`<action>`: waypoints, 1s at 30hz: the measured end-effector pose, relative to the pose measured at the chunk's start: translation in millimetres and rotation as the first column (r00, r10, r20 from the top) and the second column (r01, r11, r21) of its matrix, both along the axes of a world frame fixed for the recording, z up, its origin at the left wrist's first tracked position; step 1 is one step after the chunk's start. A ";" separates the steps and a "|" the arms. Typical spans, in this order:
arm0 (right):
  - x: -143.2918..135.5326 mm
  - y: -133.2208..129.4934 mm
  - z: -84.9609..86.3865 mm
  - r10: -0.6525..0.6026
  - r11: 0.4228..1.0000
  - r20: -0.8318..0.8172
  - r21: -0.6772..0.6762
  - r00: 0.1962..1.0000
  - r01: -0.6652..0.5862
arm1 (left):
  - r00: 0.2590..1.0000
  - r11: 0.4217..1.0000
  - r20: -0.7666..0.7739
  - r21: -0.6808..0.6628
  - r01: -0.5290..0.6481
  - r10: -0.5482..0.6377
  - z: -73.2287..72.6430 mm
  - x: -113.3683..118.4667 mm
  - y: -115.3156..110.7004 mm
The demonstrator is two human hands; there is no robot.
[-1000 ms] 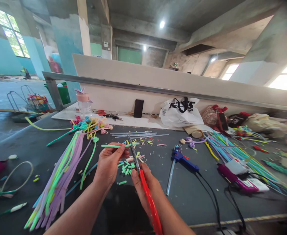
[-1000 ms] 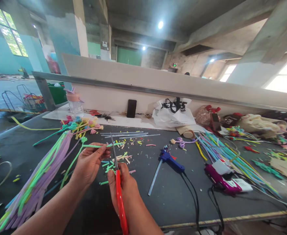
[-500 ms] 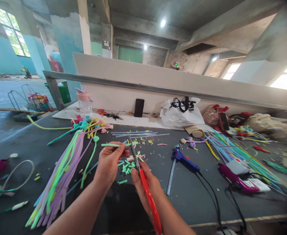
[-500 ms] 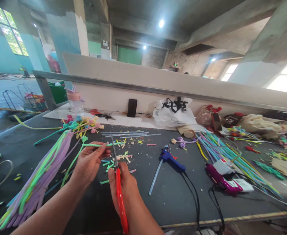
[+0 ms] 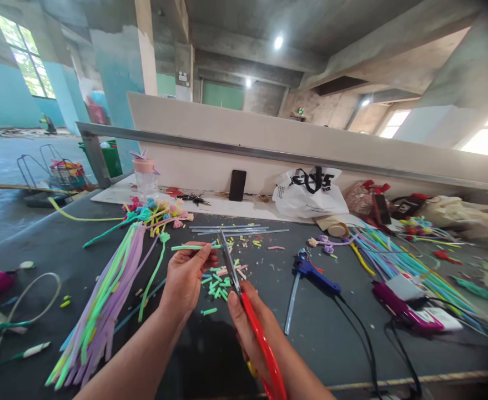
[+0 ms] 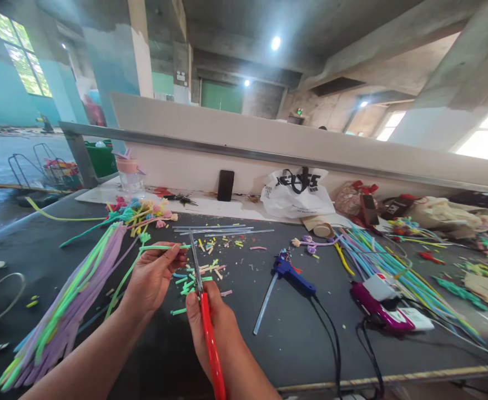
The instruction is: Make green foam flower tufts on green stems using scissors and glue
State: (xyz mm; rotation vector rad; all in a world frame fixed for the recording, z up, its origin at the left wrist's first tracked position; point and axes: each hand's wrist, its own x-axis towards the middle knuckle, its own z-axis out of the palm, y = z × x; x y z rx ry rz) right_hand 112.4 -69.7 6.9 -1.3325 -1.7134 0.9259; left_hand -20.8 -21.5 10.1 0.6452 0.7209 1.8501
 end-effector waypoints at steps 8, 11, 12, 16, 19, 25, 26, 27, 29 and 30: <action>-3.8 -1.0 -2.0 0.031 0.999 -0.031 -0.014 0.999 -0.032 | 1.000 0.999 -0.005 0.034 0.013 -0.012 -0.5 1.0 0.8; -2.9 -0.8 -2.5 0.015 1.000 -0.017 -0.016 1.000 -0.015 | 0.998 0.999 -0.032 0.012 0.047 -0.047 -0.5 1.2 0.8; -2.2 -0.6 -2.4 0.006 1.000 -0.010 -0.019 1.000 -0.006 | 0.997 0.998 -0.041 0.002 0.058 -0.058 -0.7 1.0 0.9; 1.8 0.6 -1.3 -0.019 1.000 0.014 -0.023 1.000 0.019 | 0.999 1.000 -0.043 -0.004 0.027 -0.027 -1.2 -1.2 1.9; 3.4 0.8 -0.2 -0.031 1.000 0.044 -0.001 0.999 0.031 | 0.999 1.000 -0.036 0.005 0.008 -0.008 -0.9 -2.0 2.3; 0.6 -3.0 4.8 0.009 1.000 0.021 0.027 1.000 -0.010 | 0.998 0.999 -0.049 0.003 0.035 -0.035 -0.5 2.0 -0.4; 0.0 -3.6 5.6 0.015 1.000 0.012 0.022 1.000 -0.016 | 0.998 0.999 -0.052 -0.001 0.037 -0.037 -0.7 2.7 -0.7; -0.4 -3.9 6.2 0.020 1.000 0.004 0.018 1.000 -0.020 | 0.998 0.999 -0.056 -0.005 0.039 -0.039 -1.0 3.1 -1.0; -0.8 -4.0 6.6 0.020 1.000 -0.007 0.023 1.000 -0.020 | 0.997 0.999 -0.062 -0.013 0.041 -0.042 -1.6 3.5 -1.3; -0.9 -3.8 6.4 0.019 0.999 -0.010 0.031 1.000 -0.018 | 0.997 0.999 -0.064 -0.018 0.043 -0.044 -1.8 3.5 -1.4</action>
